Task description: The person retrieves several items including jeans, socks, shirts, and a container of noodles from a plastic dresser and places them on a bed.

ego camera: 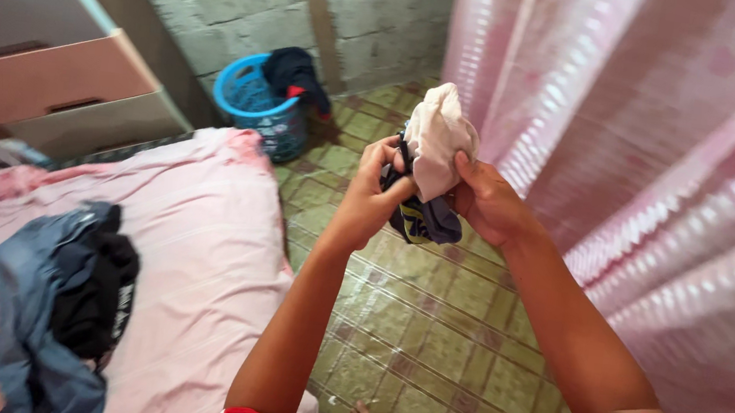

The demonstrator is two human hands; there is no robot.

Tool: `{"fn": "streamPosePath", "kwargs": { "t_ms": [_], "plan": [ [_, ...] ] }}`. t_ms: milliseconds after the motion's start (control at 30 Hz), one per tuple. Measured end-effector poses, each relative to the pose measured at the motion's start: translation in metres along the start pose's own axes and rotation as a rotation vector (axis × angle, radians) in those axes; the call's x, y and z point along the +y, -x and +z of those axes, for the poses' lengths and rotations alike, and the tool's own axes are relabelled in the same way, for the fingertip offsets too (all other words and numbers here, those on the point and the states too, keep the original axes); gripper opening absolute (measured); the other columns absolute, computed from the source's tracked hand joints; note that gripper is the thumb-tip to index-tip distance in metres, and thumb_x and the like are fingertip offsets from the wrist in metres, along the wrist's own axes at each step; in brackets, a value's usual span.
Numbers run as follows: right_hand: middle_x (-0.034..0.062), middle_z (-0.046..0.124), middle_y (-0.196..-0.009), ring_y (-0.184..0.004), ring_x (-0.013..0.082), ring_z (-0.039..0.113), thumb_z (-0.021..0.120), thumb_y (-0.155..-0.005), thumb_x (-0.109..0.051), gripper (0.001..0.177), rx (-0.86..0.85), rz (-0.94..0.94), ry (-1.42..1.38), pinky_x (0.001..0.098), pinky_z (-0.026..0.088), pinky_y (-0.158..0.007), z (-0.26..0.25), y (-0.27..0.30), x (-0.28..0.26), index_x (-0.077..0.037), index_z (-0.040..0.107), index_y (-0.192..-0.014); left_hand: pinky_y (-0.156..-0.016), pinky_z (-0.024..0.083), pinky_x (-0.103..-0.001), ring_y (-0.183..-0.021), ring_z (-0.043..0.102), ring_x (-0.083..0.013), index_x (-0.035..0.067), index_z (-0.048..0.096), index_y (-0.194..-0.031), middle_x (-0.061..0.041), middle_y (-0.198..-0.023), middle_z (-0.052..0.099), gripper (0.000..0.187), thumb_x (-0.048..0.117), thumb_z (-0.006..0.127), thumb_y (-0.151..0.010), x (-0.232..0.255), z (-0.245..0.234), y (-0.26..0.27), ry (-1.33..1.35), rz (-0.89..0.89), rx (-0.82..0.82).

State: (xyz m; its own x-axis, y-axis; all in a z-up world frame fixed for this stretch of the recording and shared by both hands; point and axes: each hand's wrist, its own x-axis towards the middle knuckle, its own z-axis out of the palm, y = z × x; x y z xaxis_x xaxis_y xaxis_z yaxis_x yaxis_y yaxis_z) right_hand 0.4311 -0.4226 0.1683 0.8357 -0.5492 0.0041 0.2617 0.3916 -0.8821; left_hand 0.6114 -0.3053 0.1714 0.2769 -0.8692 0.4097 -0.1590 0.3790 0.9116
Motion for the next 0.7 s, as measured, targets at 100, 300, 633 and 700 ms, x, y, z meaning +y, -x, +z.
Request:
{"fn": "streamPosePath", "kwargs": {
  "t_ms": [100,300,633,700],
  "plan": [
    [0.0093,0.066,-0.133,-0.122,0.0221,0.064,0.056,-0.102,-0.045,0.059,-0.09,-0.022,-0.041,0.0414,0.05,-0.108,0.039,-0.032,0.019,0.001,0.054,-0.138,-0.113,0.039,-0.037,-0.136,0.049,-0.0274,0.006,0.051,-0.099,-0.019,-0.149,0.048,0.037,0.011,0.081,-0.079,0.01,-0.052,0.016,-0.181,0.078,0.024],
    [0.0133,0.066,-0.129,-0.116,0.0246,0.066,0.057,-0.105,-0.041,0.055,-0.218,0.056,-0.067,0.0431,0.052,-0.101,0.102,-0.091,0.061,0.003,0.054,-0.138,-0.113,0.043,-0.038,-0.131,0.053,-0.0258,0.007,0.048,-0.116,-0.013,-0.142,0.055,0.059,0.013,0.089,-0.074,0.028,-0.139,0.043,-0.17,0.062,0.128],
    [0.0091,0.07,-0.125,-0.113,0.0192,0.068,0.062,-0.104,-0.03,0.041,-0.371,0.134,-0.093,0.0385,0.054,-0.101,0.197,-0.159,0.126,0.0,0.062,-0.133,-0.1,0.05,-0.038,-0.117,0.059,-0.0261,0.001,0.048,-0.135,-0.013,-0.126,0.058,0.091,-0.006,0.094,-0.057,0.04,-0.239,0.093,-0.351,0.026,0.335],
    [0.0099,0.071,-0.123,-0.11,0.0196,0.069,0.062,-0.106,-0.03,0.04,-0.427,0.157,-0.102,0.0387,0.055,-0.099,0.209,-0.175,0.134,0.001,0.063,-0.131,-0.096,0.054,-0.035,-0.114,0.062,-0.0231,0.003,0.047,-0.136,-0.01,-0.124,0.061,0.086,-0.003,0.09,-0.061,0.041,-0.254,0.099,-0.245,-0.049,0.383]
  ]
}}
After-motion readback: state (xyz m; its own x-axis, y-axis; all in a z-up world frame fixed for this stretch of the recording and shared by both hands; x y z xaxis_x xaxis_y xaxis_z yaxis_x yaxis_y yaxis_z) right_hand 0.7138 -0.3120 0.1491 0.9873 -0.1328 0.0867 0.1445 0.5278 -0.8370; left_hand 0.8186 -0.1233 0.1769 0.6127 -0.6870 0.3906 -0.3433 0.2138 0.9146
